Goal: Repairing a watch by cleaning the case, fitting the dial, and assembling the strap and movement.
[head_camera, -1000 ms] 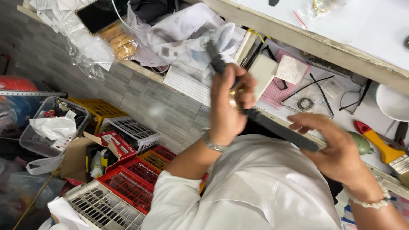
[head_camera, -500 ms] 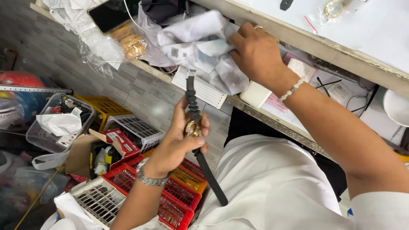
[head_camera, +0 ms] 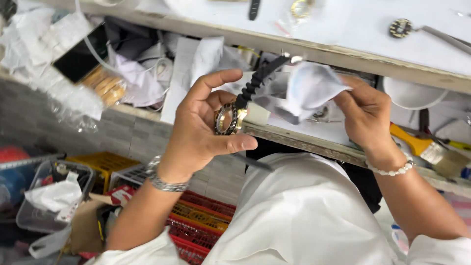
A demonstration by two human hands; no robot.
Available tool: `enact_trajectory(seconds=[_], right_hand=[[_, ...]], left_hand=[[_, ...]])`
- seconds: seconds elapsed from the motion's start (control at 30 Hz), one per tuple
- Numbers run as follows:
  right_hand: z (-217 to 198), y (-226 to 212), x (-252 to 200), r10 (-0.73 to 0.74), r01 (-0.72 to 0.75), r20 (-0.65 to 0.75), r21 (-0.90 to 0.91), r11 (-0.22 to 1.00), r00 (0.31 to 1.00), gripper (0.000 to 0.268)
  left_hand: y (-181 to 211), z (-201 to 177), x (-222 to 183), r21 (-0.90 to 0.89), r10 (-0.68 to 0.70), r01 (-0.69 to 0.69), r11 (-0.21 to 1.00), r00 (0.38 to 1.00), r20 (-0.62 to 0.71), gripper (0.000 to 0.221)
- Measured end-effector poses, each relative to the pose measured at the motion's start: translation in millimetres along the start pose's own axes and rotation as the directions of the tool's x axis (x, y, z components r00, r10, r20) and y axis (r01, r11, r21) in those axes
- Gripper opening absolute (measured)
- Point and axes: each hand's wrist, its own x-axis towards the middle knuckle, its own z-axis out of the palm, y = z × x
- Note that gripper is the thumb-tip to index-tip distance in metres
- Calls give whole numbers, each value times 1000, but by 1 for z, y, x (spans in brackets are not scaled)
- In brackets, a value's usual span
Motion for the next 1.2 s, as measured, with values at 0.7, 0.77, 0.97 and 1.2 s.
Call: enact_trajectory(seconds=[0.7,0.77,0.97,1.2], right_hand=[[-25,26,-43,286,-178,-114,556,812,951,23],[-20,6,-36,225,-168,-62,484,859,972,21],[-8,-13,-19,221,-243,106,278,929,969,40],[13,-22,-12,257,-284,134,253,925,957,25]], left_hand=[[-91,111,17,-12,256,-256,967,966,42,74],[-95,109,17,44,263,-266,963,963,65,70],[-103,106,20,450,328,-361,817,932,153,81],[-114,96,25,496,369,-460,736,888,276,95]])
